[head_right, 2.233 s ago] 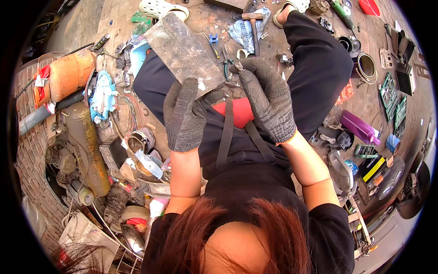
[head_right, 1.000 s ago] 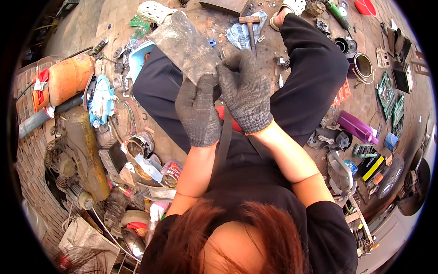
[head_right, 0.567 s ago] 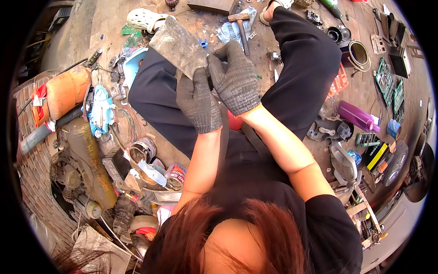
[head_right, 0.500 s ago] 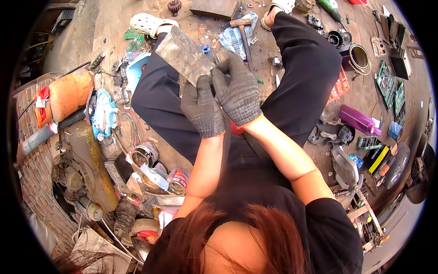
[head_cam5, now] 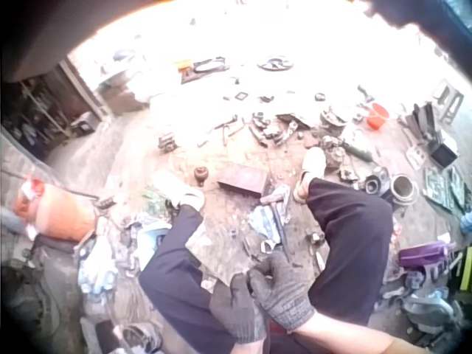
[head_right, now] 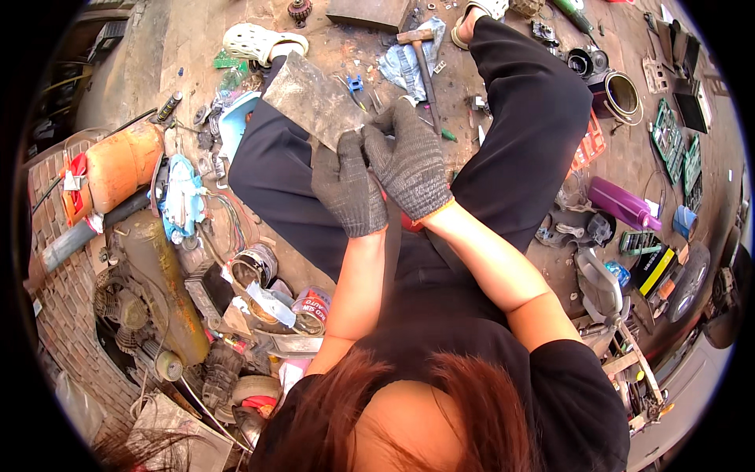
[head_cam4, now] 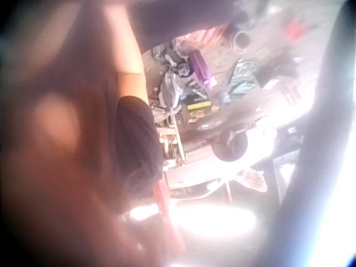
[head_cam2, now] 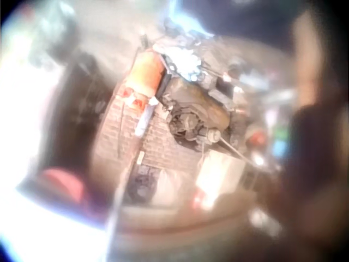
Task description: The person sits on the floor and uses a metal file to smooth a small metal component. They then use pliers to manipulate a small blue plastic part and place it into a blue container.
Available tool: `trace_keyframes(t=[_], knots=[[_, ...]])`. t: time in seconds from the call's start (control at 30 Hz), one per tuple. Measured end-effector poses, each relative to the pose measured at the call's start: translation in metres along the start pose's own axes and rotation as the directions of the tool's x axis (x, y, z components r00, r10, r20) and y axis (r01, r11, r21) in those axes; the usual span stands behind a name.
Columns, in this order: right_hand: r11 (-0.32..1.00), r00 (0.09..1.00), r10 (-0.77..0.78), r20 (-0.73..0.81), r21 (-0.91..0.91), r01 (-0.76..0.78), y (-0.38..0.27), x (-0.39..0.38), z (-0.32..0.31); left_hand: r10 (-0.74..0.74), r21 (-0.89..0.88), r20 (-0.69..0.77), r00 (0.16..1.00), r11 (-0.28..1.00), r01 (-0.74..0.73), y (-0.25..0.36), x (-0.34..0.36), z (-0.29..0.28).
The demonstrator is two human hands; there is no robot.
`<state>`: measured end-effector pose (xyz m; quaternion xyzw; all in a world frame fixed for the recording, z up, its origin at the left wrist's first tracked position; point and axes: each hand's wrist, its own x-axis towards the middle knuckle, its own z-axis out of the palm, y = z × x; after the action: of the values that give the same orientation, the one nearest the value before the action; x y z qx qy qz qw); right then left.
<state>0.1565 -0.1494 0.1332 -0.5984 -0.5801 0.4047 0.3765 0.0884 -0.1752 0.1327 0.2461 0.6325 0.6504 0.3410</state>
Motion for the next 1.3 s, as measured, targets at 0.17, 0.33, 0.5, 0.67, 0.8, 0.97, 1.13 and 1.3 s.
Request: trace_keyframes(t=[0.17,0.33,0.5,0.67,0.8,0.97,1.13,1.3], knots=[[1.0,1.0,-0.001,-0.028,-0.005,0.001,-0.008,0.012,-0.001,-0.036,0.073,0.031,0.999,0.997,0.034,0.003,0.001,-0.007],[0.996,0.995,-0.088,-0.046,-0.012,0.088,-0.002,0.016,0.006,-0.04,0.009,0.022,0.999,0.999,0.04,0.005,0.007,-0.005],[0.999,0.999,-0.041,0.002,-0.004,0.041,0.002,-0.001,0.007,-0.002,0.046,-0.034,0.999,0.999,0.004,-0.002,0.005,-0.004],[0.998,0.998,-0.052,-0.043,-0.032,0.051,-0.002,0.015,0.008,-0.034,-0.018,-0.019,0.999,0.999,0.034,0.0,0.008,-0.003],[0.997,0.997,-0.069,-0.03,-0.023,0.069,0.003,0.008,0.01,-0.03,-0.034,-0.031,0.999,0.999,0.028,-0.005,0.006,-0.004],[0.997,0.997,-0.076,0.004,0.01,0.076,0.001,0.005,0.011,0.008,0.009,-0.026,1.0,1.0,-0.007,-0.003,0.014,-0.004],[0.998,0.998,-0.064,0.005,0.004,0.064,-0.01,0.016,0.017,-0.025,-0.018,-0.011,1.0,1.0,0.025,0.01,0.025,-0.002],[0.997,0.996,-0.082,-0.043,0.003,0.082,-0.013,0.028,0.011,-0.055,-0.153,-0.016,0.998,0.987,0.052,0.009,0.019,0.004]])
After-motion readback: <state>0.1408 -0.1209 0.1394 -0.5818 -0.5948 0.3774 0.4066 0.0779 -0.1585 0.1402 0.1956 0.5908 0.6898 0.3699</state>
